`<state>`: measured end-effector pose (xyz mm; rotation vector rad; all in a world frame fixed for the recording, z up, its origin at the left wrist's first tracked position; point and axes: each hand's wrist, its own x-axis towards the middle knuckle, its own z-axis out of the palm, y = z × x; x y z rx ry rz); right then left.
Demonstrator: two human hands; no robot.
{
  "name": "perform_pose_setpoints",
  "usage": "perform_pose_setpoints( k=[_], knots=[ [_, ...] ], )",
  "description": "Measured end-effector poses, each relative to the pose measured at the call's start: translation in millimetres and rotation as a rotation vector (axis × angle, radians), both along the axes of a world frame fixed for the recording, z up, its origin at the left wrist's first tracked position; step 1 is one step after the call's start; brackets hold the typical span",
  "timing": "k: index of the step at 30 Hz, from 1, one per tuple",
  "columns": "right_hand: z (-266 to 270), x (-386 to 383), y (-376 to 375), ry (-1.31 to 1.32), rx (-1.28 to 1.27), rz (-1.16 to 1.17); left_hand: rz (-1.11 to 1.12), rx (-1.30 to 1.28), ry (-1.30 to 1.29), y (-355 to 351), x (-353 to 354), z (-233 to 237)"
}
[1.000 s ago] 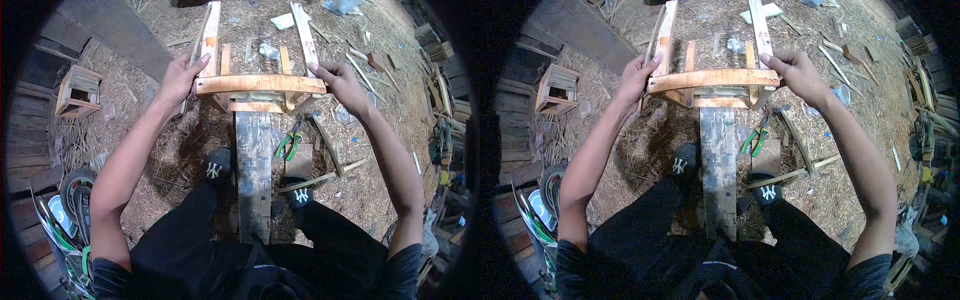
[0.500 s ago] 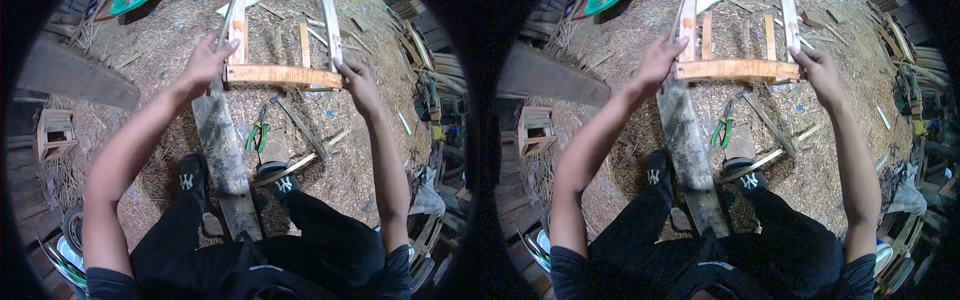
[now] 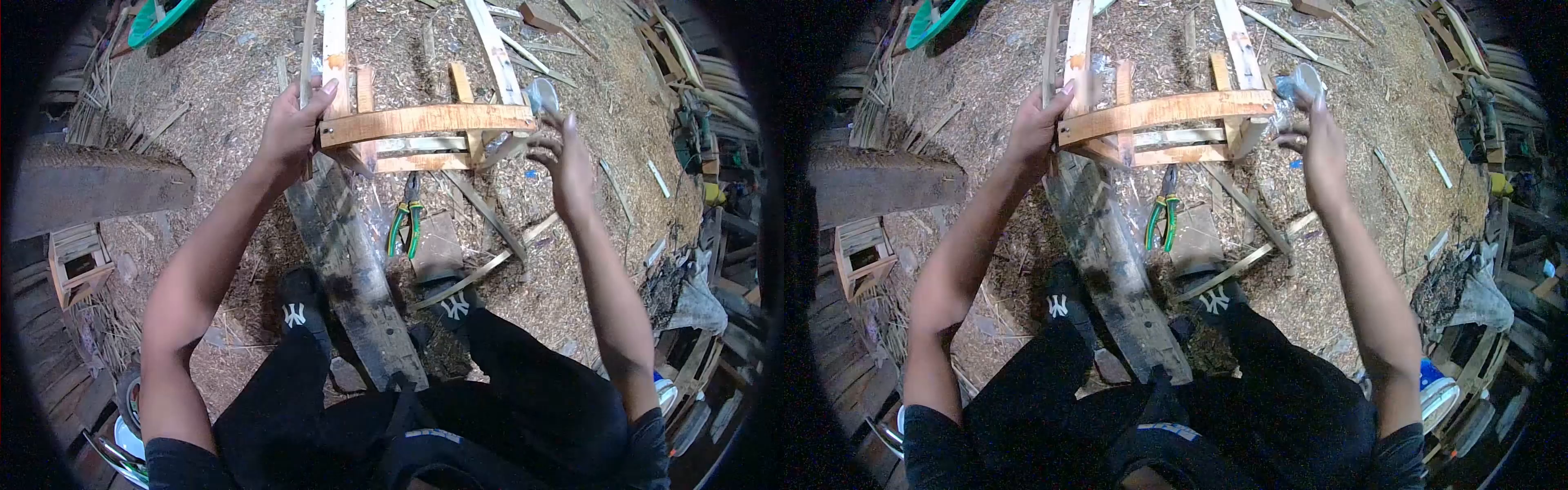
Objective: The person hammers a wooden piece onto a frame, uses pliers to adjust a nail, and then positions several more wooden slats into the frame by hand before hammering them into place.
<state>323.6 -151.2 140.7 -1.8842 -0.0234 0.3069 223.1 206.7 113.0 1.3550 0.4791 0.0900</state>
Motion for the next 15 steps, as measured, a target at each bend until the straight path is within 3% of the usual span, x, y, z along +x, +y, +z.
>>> perform_pose_setpoints(
  k=[1, 3, 5, 7, 11, 15],
  knots=[
    [-21.2, -4.0, -11.9, -0.065, -0.171, -0.062, 0.025, 0.001, 0.006, -0.9, 0.7, -1.0],
    [-58.0, -35.6, -29.2, -0.133, -0.6, 0.184, 0.011, 0.002, -0.002, -1.7, -0.9, 0.4],
    [-111.3, -65.0, -37.3, -0.107, -0.631, 0.414, -0.039, 0.042, 0.011, -0.2, -2.5, 0.6],
    [-119.0, -88.4, -18.8, -0.076, -0.667, 0.443, 0.007, 0.062, 0.066, -4.0, -2.5, 7.3],
    [-148.4, -100.5, 6.5, -0.018, -0.54, 0.391, 0.081, 0.057, 0.087, 0.0, -5.1, 18.1],
    [-136.6, -107.0, 26.0, -0.038, -0.579, 0.343, 0.11, 0.132, -0.014, 8.8, -5.5, 8.7]
  ],
)
